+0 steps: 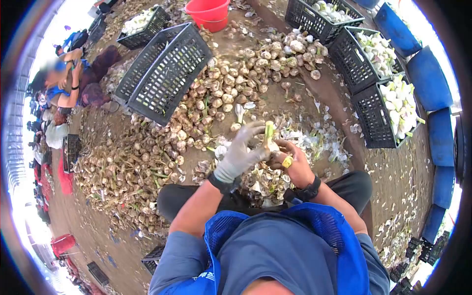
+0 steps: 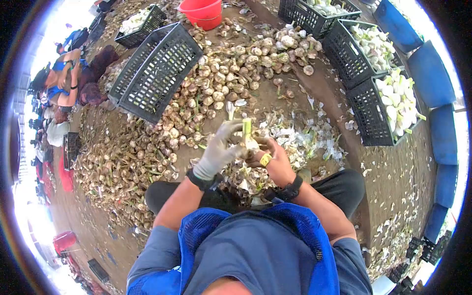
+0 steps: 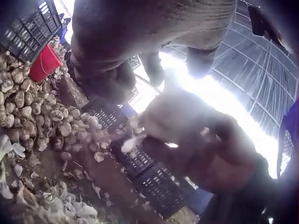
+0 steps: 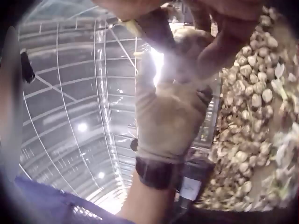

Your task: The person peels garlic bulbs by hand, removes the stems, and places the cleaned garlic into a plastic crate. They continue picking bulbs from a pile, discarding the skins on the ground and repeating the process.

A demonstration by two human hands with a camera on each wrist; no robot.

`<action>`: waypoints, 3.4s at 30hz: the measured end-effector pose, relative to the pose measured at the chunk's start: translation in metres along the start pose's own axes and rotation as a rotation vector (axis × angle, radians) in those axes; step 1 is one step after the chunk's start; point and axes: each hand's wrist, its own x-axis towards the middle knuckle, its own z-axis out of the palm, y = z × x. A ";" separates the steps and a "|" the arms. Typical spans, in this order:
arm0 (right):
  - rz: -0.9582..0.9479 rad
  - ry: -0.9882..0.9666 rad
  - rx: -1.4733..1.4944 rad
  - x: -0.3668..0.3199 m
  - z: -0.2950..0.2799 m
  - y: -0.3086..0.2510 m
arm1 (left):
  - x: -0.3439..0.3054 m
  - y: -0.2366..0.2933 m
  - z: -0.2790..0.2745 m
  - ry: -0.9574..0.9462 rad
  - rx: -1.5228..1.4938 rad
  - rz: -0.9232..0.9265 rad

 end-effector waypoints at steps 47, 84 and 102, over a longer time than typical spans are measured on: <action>-0.309 0.018 -0.554 -0.031 -0.002 0.034 | -0.116 -0.016 0.058 0.162 -0.789 -0.270; -0.300 0.045 -0.323 -0.035 0.023 0.015 | -0.088 -0.006 0.016 -0.084 -1.039 -0.359; -0.615 0.078 -0.923 -0.042 0.028 0.034 | -0.109 -0.007 0.038 0.094 -0.561 -0.258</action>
